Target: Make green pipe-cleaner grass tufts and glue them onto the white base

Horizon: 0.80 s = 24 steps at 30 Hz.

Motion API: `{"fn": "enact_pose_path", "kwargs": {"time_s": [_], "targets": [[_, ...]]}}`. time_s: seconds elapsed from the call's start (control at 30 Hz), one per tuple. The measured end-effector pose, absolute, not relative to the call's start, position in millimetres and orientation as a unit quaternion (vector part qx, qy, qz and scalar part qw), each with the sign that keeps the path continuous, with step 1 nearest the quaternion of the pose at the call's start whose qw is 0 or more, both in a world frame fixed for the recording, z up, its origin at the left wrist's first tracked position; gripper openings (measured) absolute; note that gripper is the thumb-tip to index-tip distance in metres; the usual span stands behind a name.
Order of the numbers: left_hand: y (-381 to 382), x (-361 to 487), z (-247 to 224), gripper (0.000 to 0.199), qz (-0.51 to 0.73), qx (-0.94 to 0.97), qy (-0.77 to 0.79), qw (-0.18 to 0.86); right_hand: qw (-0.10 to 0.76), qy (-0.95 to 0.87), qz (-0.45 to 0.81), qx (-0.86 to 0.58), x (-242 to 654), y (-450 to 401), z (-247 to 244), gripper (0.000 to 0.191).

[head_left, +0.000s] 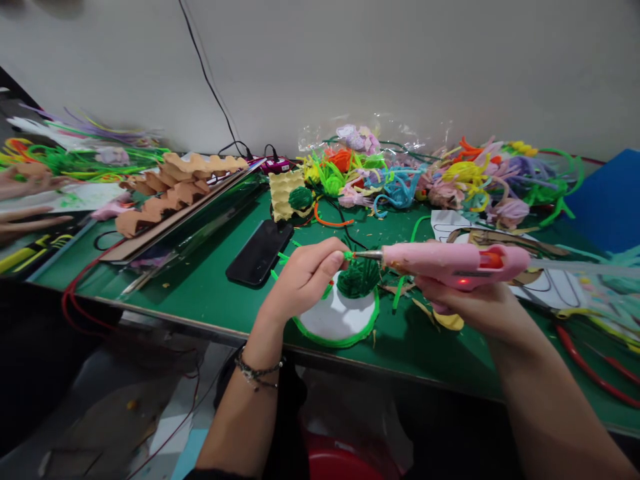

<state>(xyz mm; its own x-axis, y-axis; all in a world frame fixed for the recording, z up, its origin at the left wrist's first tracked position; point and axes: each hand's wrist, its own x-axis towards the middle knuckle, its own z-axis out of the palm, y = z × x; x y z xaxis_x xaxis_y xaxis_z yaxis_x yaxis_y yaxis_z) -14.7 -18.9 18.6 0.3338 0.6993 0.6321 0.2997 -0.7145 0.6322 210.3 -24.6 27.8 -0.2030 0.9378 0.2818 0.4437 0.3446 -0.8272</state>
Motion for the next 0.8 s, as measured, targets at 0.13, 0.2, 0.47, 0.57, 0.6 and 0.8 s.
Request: {"fn": "enact_pose_path", "kwargs": {"time_s": [0.13, 0.2, 0.47, 0.57, 0.6, 0.8], "targets": [[-19.0, -14.9, 17.8, 0.026, 0.479, 0.79, 0.321, 0.209, 0.407, -0.717, 0.285, -0.489, 209.4, -24.9, 28.6, 0.02], [-18.9, -15.1, 17.1, 0.026, 0.479, 0.787, 0.323, 0.214, 0.407, -0.713, 0.291, -0.491, 209.8, -25.5, 28.4, 0.021], [-18.9, -16.0, 17.9, 0.026, 0.478, 0.784, 0.329, 0.221, 0.377, -0.704, 0.321, -0.508, 214.4, -24.9, 26.6, 0.023], [-18.8, -16.3, 18.4, 0.025, 0.478, 0.784, 0.326, 0.223, 0.372, -0.705, 0.317, -0.514, 212.1, -26.7, 27.7, 0.031], [-18.8, -16.4, 18.3, 0.025, 0.478, 0.785, 0.325, 0.223, 0.375, -0.7, 0.312, -0.522, 210.7, -28.0, 28.2, 0.031], [-18.9, -18.4, 14.9, 0.027, 0.502, 0.767, 0.308, 0.253, 0.394, -0.667, 0.308, -0.552, 206.4, -31.0, 32.6, 0.027]]}}
